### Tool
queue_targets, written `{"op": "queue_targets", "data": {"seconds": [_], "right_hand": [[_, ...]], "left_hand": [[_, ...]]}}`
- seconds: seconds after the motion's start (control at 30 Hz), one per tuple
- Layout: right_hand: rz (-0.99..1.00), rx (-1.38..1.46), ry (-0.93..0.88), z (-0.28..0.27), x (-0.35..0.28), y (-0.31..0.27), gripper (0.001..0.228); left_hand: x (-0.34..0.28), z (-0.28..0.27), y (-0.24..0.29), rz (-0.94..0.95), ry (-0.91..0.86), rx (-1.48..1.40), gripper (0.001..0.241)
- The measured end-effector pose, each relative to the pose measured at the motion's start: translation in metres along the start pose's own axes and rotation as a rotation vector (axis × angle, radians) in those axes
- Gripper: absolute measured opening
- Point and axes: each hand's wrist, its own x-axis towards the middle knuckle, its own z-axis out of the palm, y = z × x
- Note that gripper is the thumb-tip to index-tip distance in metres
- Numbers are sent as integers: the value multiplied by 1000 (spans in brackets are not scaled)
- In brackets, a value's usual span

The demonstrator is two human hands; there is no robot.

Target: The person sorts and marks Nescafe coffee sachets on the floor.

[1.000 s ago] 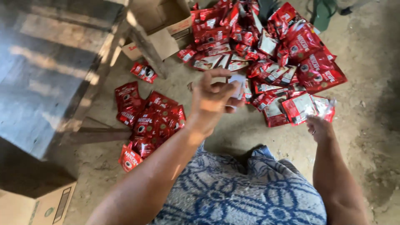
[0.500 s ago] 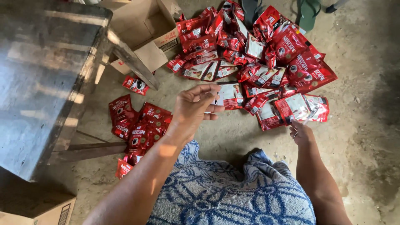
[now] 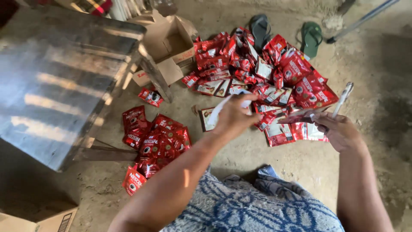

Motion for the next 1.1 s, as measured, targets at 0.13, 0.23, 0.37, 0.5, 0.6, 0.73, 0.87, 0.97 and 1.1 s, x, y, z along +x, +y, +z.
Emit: {"op": "queue_targets", "data": {"seconds": [0.13,0.23,0.37,0.5,0.6,0.73,0.87,0.97,1.1], "right_hand": [[-50,67,-136,59,-38,-66,8],[-36,18,-160,111,-64,-106,12],[-52,37,-216,168,-87,-142,14],[-59,103,-259,191,-97,-163,15],[-142,190,-260,179,-99,-174,16],[-414,214,-364,148,-109,-182,10],[-481,-118,-409,151,-125,-201,15],[-483,-500,-391,167,-132,-210,13],[-411,-720,-309,174,-134,-203,14]], "left_hand": [[-13,17,9,289,27,264,70],[-24,11,28,377,112,207,80],[-26,5,30,363,61,258,80],[-19,-1,20,489,194,238,45],[-15,-16,16,440,164,172,24],[-21,-40,8,155,-192,-488,24],[-26,-48,13,18,-381,-487,30],[-27,-44,18,-18,-405,-224,33],[-22,-35,18,-111,-496,-415,36]]}}
